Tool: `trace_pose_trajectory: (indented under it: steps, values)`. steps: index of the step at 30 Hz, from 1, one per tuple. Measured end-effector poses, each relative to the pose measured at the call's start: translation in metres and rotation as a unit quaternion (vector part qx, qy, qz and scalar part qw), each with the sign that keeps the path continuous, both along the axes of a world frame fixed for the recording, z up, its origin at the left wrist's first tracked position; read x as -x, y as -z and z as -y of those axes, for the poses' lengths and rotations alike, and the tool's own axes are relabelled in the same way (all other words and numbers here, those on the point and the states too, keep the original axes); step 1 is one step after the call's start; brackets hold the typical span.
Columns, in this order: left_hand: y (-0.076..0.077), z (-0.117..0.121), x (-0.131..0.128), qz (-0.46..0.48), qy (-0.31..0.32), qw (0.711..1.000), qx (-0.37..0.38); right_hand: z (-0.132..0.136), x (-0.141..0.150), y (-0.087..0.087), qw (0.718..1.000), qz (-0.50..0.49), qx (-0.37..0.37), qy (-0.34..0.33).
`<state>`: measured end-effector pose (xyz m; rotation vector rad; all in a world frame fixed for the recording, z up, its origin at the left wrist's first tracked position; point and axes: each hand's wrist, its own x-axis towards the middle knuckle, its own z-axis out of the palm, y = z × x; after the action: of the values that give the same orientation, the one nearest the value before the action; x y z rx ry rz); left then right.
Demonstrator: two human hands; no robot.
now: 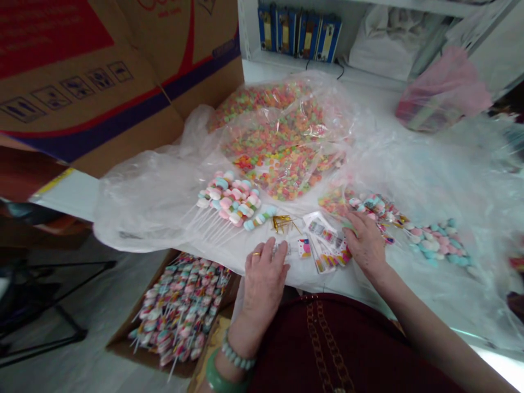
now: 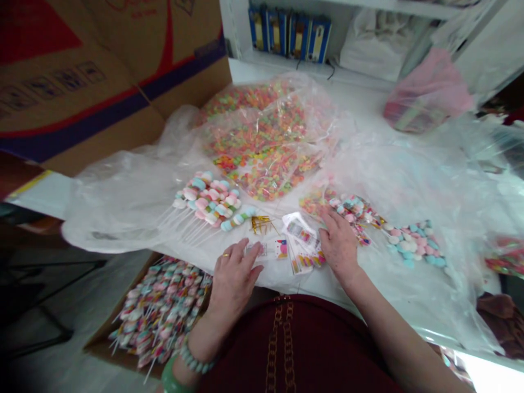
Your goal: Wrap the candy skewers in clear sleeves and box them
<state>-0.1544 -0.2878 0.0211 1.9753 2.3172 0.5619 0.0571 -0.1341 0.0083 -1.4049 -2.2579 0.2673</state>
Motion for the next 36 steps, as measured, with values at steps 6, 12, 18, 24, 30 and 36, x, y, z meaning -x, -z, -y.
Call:
trace_pose_trajectory:
  steps: [6, 12, 18, 24, 30, 36]
  values:
    - [0.001, -0.016, 0.012, -0.028, 0.027, 0.998, 0.051, 0.024, 0.018, -0.005, 0.991, -0.099, 0.031, -0.081]
    - [-0.002, -0.011, 0.024, 0.369, -0.127, 0.921, -0.003, 0.040, 0.041, -0.030, 0.918, -0.260, 0.295, -0.053]
    - [-0.023, -0.004, 0.021, 0.273, -0.004, 0.961, 0.049, 0.028, 0.072, -0.047, 0.745, -0.408, 0.527, 0.006]
    - [-0.032, 0.003, 0.033, -0.011, 0.044, 0.995, -0.086, 0.027, 0.080, -0.042, 0.633, -0.306, 0.710, -0.054]
    - [-0.017, 0.007, 0.028, 0.434, -0.236, 0.858, -0.141, 0.051, 0.097, -0.027, 0.662, -0.445, 0.602, 0.030]
    - [-0.004, 0.004, 0.008, 0.831, -0.218, 0.512, 0.001, 0.077, 0.116, -0.020, 0.734, -0.367, 0.570, -0.031]
